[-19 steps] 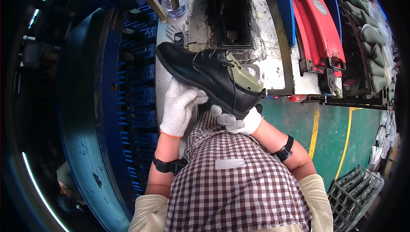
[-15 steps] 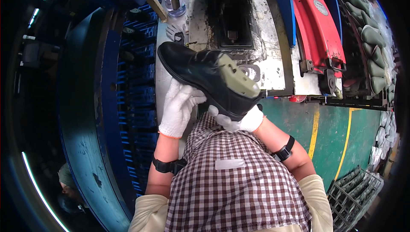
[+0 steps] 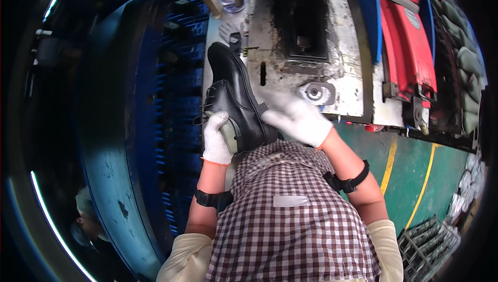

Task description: Attaching and pressing soles onto leather shoes using a dedicated machine.

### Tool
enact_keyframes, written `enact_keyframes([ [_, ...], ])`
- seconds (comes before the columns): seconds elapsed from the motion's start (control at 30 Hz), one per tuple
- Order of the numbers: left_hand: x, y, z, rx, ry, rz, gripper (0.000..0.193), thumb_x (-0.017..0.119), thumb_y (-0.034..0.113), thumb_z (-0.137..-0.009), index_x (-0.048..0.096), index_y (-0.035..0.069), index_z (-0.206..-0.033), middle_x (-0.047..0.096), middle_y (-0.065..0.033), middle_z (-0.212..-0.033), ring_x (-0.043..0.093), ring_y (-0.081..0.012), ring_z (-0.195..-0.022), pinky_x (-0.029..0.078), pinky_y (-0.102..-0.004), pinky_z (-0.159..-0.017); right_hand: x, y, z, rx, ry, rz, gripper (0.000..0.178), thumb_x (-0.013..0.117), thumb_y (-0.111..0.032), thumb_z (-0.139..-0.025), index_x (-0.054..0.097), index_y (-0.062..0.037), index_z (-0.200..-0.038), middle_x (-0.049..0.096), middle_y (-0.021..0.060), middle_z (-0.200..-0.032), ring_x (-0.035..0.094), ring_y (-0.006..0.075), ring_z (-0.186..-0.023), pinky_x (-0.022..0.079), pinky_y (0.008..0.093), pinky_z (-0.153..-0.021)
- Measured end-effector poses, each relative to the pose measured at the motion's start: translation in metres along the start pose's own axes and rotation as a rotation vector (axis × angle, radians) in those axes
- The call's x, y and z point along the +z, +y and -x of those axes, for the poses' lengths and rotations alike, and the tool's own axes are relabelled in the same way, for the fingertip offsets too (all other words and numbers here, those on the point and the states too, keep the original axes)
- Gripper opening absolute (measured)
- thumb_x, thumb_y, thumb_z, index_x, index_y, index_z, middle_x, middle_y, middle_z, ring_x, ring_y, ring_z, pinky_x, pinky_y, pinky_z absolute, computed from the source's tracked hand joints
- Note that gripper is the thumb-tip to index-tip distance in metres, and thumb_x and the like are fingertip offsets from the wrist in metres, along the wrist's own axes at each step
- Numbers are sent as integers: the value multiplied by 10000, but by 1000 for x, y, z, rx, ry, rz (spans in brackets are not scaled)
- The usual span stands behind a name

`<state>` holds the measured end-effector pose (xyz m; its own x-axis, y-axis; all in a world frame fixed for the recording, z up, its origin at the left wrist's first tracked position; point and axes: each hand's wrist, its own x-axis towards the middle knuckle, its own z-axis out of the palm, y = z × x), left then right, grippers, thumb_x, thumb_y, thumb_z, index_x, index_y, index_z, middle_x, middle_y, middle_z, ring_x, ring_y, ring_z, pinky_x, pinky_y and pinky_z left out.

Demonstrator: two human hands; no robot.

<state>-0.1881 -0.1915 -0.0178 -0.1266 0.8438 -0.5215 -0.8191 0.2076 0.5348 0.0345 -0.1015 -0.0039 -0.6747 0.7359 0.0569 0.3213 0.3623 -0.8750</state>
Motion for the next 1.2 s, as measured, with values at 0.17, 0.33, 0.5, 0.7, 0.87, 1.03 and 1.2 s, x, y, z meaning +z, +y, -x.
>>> enact_keyframes([
  [0.17, -76, 13, -30, 116, 412, -215, 386, 683, 164, -865, 658, 1, -1213, 713, -139, -1124, 729, -280, -981, 609, -403, -898, -29, 47, 5, 118, 437, 512, 378, 666, -216, -950, 667, -56, -1293, 695, 172, -1131, 631, 375, -1090, 500, 460, -977],
  [0.33, -162, 44, -101, 211, 758, -413, 250, 807, 162, -779, 682, 50, -963, 661, -37, -908, 666, -173, -776, 546, -331, -688, -15, 83, 11, 75, 528, 609, 236, 669, -147, -901, 729, -60, -1112, 701, 148, -962, 661, 349, -932, 517, 458, -874],
  [0.5, -224, 99, -165, 385, 897, -521, 245, 838, 159, -738, 683, 83, -912, 648, -11, -909, 612, -145, -755, 532, -332, -677, -13, 89, 7, 24, 560, 622, 171, 695, -166, -855, 733, -81, -998, 696, 126, -870, 661, 348, -816, 524, 453, -779],
  [0.7, -343, 155, -197, 662, 1170, -1158, 628, 797, 346, -910, 564, 4, -1381, 704, -125, -1140, 686, -240, -1016, 533, -356, -945, -11, 81, -2, -30, 561, 581, 182, 695, -122, -833, 735, -67, -1002, 701, 127, -883, 665, 348, -834, 528, 457, -796],
  [0.87, -324, 126, -180, 407, 997, -1202, 810, 535, 573, -1035, 290, 85, -1633, 452, -214, -1604, 416, -401, -1484, 360, -468, -1199, -8, 86, 1, 31, 533, 599, 193, 687, -106, -845, 738, -55, -1024, 716, 140, -920, 683, 349, -889, 531, 467, -847],
  [1.03, -294, 25, -68, 493, 1412, -1469, 795, 643, 507, -979, 425, -1, -1550, 542, -236, -1514, 471, -399, -1434, 353, -454, -1197, -9, 90, 4, 22, 542, 654, 197, 671, -99, -878, 750, -33, -1045, 738, 156, -970, 694, 348, -896, 539, 456, -858],
  [1.2, -351, 11, 39, 117, 1954, -769, 644, 640, 532, -965, 594, 93, -1435, 613, -186, -1451, 599, -376, -1293, 432, -505, -1126, -4, 96, 10, 40, 538, 665, 198, 677, -104, -898, 758, -36, -1066, 738, 161, -1010, 695, 339, -921, 540, 441, -873],
])
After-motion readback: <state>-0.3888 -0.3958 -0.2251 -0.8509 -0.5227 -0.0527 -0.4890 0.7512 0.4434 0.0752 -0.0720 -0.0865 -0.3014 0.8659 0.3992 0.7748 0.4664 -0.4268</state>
